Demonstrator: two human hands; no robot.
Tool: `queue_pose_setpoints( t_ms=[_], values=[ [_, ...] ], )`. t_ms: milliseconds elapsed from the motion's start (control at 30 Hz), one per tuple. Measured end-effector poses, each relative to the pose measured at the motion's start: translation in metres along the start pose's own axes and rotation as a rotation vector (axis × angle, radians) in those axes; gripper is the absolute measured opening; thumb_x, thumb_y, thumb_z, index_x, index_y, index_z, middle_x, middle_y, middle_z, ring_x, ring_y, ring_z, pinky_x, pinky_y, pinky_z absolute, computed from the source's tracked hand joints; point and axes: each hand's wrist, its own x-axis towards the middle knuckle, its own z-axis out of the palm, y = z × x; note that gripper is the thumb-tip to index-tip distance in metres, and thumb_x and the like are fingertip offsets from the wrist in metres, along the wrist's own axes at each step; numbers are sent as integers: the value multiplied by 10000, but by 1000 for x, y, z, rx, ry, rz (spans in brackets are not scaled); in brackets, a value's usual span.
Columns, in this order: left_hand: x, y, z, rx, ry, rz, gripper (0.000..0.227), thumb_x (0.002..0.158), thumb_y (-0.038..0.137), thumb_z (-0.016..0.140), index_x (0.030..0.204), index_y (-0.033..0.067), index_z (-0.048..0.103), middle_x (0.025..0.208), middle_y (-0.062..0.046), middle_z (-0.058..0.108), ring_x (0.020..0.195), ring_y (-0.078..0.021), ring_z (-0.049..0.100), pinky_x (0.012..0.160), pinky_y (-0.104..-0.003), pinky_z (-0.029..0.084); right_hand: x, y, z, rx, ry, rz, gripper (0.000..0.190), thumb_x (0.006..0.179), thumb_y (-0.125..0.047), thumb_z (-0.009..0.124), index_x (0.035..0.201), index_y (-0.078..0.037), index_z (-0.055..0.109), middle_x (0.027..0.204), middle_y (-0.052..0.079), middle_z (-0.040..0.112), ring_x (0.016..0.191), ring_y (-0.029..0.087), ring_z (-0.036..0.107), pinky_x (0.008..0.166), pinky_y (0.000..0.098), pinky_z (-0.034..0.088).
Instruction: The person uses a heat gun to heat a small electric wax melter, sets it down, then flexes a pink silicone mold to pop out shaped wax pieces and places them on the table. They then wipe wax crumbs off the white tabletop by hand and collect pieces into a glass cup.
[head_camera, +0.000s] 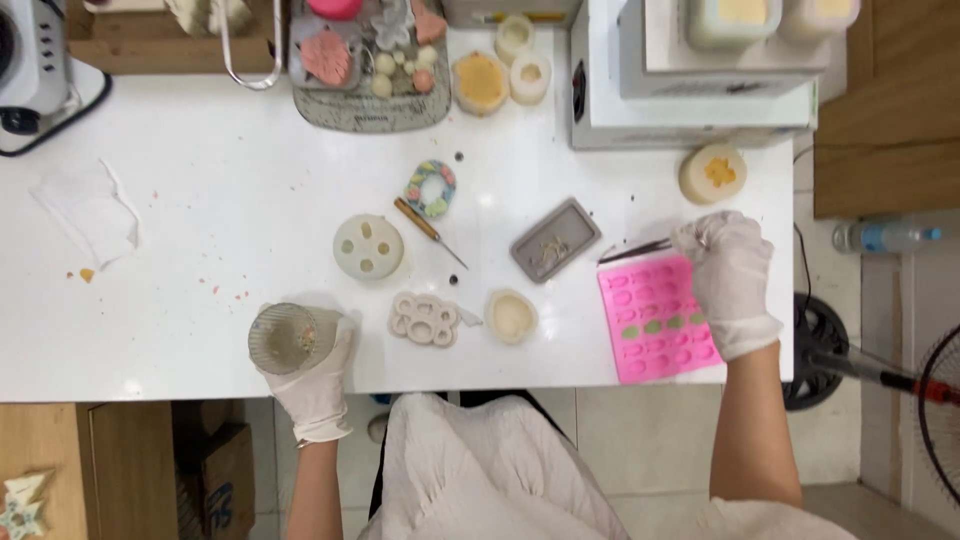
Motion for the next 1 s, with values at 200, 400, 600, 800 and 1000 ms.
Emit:
queue_pose_setpoints(
  t_ms=[200,400,600,800,1000],
  values=[
    [3,-2,23,-10,-5,67,994,726,166,948,1461,-2,300,1473,-164,459,1349,-259,502,1176,-412,441,27,-36,-38,303,138,38,186,1028,-106,708,906,-53,577,912,20,616,838,126,560,848,302,525],
    [-15,35,24,-36,13,-66,1208,697,205,913,1554,21,82,1460,-208,431,1334,-282,497,1166,-432,440,159,-102,-2,365,491,-393,297,1080,-5,729,876,-46,518,905,26,562,873,113,546,1157,371,457],
    [-66,58,-12,267,121,-54,1347,692,90,967,1579,-57,-36,1518,-377,298,1407,-407,343,1169,-572,294,293,-125,105,264,551,-296,179,907,-130,773,826,-53,634,800,102,665,756,258,667,731,395,544],
    [-77,67,-35,294,111,-4,895,753,91,894,1363,-79,260,1257,-339,467,1187,-382,485,1055,-510,445,330,-132,141,188,230,88,267,879,-316,788,930,-70,698,868,148,720,782,287,689,756,385,534],
    [-82,80,-46,210,-52,28,341,855,104,768,1095,0,549,985,-208,644,965,-281,646,979,-380,554,201,-151,36,605,261,-164,197,1018,-182,665,1163,-64,729,1039,11,771,899,93,692,808,239,549]
  ],
)
